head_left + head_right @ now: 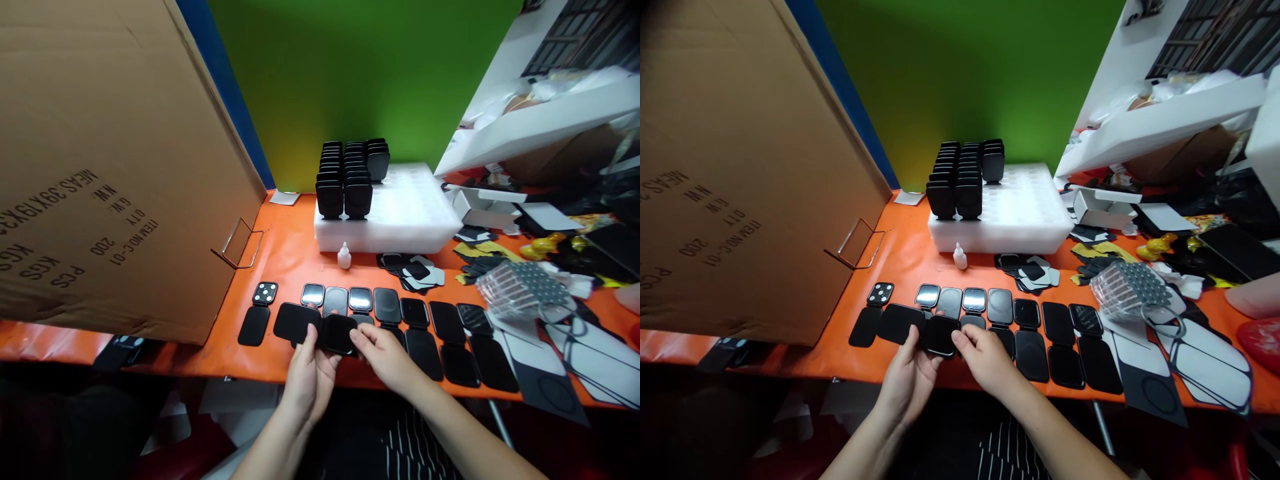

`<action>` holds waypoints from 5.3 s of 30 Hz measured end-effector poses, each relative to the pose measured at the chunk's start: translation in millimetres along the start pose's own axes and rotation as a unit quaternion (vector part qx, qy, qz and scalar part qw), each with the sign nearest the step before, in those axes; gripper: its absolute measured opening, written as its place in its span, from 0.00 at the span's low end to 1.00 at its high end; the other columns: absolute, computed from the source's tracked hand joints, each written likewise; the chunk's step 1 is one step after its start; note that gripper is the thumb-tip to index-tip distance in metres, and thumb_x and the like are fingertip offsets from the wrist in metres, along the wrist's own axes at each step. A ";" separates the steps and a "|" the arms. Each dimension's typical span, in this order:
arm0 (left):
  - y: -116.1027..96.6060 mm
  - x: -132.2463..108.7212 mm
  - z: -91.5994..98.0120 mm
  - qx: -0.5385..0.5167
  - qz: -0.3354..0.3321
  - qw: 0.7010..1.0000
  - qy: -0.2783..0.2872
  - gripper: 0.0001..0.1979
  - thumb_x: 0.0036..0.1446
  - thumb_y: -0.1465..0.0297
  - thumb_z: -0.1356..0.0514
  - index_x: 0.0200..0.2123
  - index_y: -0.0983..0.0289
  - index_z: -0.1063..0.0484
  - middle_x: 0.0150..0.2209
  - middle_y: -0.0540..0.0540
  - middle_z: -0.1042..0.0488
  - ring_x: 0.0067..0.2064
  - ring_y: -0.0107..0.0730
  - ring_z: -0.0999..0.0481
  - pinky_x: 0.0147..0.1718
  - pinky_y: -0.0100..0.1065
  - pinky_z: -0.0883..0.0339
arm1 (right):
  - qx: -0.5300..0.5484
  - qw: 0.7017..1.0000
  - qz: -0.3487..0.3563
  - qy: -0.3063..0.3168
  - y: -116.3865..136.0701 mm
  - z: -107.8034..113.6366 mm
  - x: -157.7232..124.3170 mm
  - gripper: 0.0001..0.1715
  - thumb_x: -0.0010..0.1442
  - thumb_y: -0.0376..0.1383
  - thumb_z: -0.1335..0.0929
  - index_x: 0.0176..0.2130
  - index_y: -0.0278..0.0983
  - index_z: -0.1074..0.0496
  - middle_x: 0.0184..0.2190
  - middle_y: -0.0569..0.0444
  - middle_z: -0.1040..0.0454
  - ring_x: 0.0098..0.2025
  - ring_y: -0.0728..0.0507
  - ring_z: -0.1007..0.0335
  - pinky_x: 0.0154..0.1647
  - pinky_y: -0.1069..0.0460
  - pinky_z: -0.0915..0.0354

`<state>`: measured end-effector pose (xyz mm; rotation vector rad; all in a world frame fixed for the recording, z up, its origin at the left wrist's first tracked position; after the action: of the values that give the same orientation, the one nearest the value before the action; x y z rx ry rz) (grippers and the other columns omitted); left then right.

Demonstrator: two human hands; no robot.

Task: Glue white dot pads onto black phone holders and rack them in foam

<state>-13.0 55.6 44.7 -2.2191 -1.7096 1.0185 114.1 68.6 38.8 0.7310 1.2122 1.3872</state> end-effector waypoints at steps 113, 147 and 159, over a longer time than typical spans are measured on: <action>55.3 24.2 -11.3 0.302 0.086 0.936 0.157 0.27 0.42 0.79 0.41 0.48 0.62 0.41 0.38 0.54 0.29 0.38 0.35 0.29 0.39 0.35 0.37 | -0.102 0.987 -0.066 -0.107 -1.8 51.7 -4.1 0.23 0.53 0.51 0.38 0.19 0.39 0.45 0.12 0.60 0.38 0.16 0.49 0.38 0.17 0.55 0.46; 49.7 9.9 -26.0 0.227 -0.047 0.973 0.005 0.23 0.56 0.58 0.48 0.51 0.65 0.39 0.49 0.60 0.32 0.51 0.39 0.34 0.49 0.36 0.42 | 0.234 0.965 -0.104 -0.057 -41.2 17.6 -55.8 0.30 0.50 0.54 0.35 0.47 0.40 0.35 0.39 0.49 0.28 0.41 0.42 0.32 0.37 0.51 0.35; 7.4 36.4 -51.4 0.369 -0.080 0.913 0.153 0.14 0.48 0.64 0.38 0.38 0.64 0.32 0.35 0.54 0.27 0.39 0.35 0.28 0.38 0.31 0.35 | 0.209 0.960 -0.077 -0.167 16.1 87.3 -40.7 0.20 0.50 0.50 0.33 0.36 0.38 0.32 0.17 0.59 0.34 0.19 0.50 0.40 0.20 0.56 0.42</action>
<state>27.7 100.0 64.7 -1.6106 -1.0905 0.9888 197.9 54.4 87.0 1.0920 1.2697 0.8413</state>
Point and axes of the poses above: each hand's wrist, its own x-axis towards the middle knuckle, its own z-axis out of the back of the hand, y = z × x, the point moved 4 cm from there along x, towards the middle knuckle
